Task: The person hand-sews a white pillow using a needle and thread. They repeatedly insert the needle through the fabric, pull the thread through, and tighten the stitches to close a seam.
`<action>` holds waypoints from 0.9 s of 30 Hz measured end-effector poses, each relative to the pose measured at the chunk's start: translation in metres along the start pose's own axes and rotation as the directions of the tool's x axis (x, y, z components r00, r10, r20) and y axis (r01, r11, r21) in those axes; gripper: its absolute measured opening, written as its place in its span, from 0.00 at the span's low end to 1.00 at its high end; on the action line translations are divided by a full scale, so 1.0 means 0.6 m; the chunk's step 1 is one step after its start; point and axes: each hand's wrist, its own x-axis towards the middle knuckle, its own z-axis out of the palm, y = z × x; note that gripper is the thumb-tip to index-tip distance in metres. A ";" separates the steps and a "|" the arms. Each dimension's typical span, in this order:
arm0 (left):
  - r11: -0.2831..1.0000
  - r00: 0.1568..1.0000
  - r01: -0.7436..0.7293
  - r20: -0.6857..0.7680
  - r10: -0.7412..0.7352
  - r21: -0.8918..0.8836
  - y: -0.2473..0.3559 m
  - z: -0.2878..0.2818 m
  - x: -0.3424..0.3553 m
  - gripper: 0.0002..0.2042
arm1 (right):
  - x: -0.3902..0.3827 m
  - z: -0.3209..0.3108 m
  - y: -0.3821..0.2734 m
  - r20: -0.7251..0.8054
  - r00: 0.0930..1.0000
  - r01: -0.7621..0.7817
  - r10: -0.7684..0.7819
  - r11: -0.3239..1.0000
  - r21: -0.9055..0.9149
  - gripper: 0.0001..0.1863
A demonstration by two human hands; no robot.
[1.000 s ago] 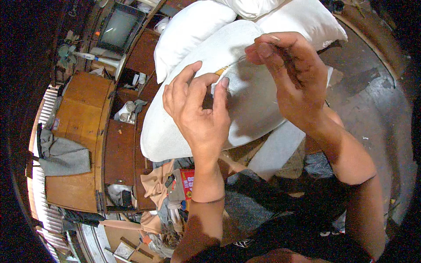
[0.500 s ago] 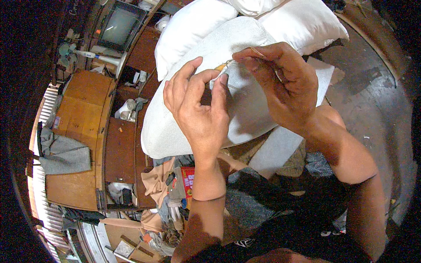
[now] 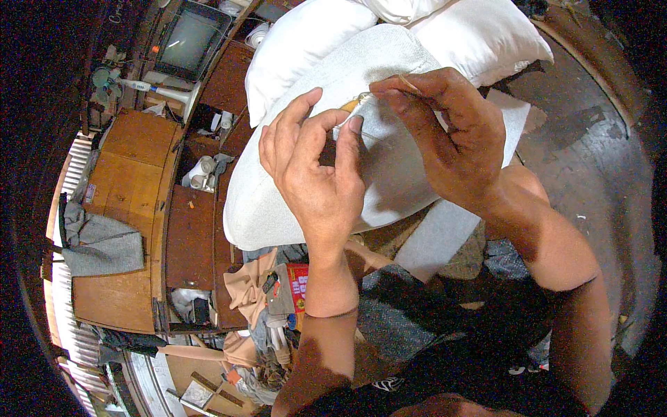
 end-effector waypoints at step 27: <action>1.000 1.000 -0.023 -0.002 0.023 -0.010 0.000 0.001 -0.006 0.05 | -0.002 -0.007 -0.001 0.115 0.965 -0.228 0.234 0.972 -0.058 0.04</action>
